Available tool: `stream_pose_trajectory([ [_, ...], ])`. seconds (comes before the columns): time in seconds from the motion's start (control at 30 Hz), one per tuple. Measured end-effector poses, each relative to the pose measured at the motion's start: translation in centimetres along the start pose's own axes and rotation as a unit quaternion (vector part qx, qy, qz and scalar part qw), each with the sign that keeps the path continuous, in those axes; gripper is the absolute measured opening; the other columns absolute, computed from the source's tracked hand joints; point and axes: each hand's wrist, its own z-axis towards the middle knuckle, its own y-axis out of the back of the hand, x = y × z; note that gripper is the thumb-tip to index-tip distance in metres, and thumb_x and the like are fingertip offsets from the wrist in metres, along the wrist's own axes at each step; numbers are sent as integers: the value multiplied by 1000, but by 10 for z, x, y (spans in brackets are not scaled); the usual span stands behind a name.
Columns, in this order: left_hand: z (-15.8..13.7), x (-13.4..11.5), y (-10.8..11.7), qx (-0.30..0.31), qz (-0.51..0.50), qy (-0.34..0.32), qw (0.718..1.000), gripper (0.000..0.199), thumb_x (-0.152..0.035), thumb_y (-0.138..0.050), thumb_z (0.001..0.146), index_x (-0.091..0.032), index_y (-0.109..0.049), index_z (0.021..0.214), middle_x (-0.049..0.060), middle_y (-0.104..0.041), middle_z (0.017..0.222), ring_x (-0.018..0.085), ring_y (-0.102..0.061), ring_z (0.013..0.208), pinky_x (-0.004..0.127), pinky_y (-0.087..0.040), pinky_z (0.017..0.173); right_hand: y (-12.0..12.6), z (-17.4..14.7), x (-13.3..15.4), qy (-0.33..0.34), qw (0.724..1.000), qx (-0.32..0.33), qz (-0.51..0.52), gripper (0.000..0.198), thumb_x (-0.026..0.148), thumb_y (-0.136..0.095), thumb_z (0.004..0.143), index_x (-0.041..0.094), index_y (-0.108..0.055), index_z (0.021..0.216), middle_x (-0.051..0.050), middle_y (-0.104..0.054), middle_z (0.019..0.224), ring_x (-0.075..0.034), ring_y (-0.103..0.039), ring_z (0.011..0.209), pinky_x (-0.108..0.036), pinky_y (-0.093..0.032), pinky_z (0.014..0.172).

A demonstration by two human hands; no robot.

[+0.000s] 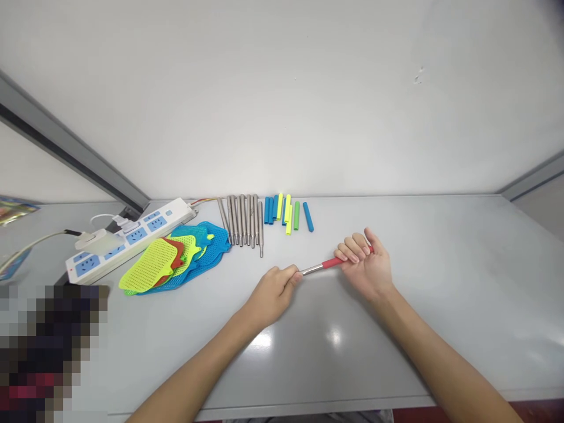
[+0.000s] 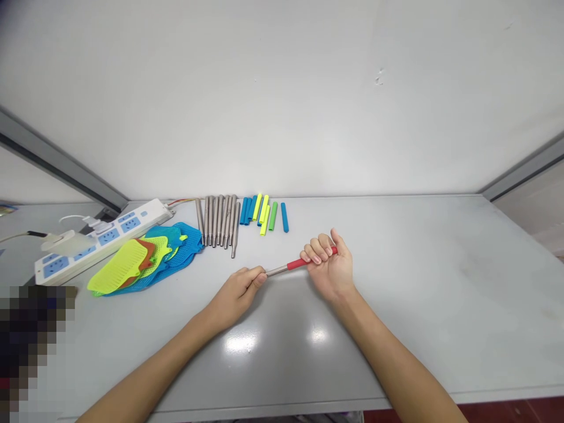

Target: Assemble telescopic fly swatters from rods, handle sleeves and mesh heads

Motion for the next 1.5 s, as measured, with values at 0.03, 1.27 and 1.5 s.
stream_pose_trajectory([
  [0.03, 1, 1, 1, -5, 0, -1, 1000, 36, -36, -18, 87, -19, -41, 65, -3, -42, 56, 13, -41, 58, 24, -31, 55, 0, 1, -1, -1, 1000, 1, 0, 39, 33, -41, 78, 18, -24, 46, 5, -23, 43, -8, -31, 41, -25, -35, 48],
  [1.27, -21, 80, 105, -240, 181, 173, 938, 34, -42, -43, 75, -20, -57, 96, 4, -56, 81, 17, -52, 69, 30, -39, 67, -6, -12, -20, -94, 973, 58, -204, 27, 33, -39, 78, 16, -60, 83, -5, -53, 64, -16, -48, 61, -29, -36, 61],
  [1.5, -48, 114, 118, -185, 246, 232, 922, 34, -33, -46, 70, -18, -58, 97, 8, -55, 96, 23, -52, 86, 31, -39, 76, -6, -11, -16, -81, 979, 58, -177, 28, 32, -38, 78, 16, -60, 81, -4, -52, 64, -16, -47, 61, -30, -35, 61],
])
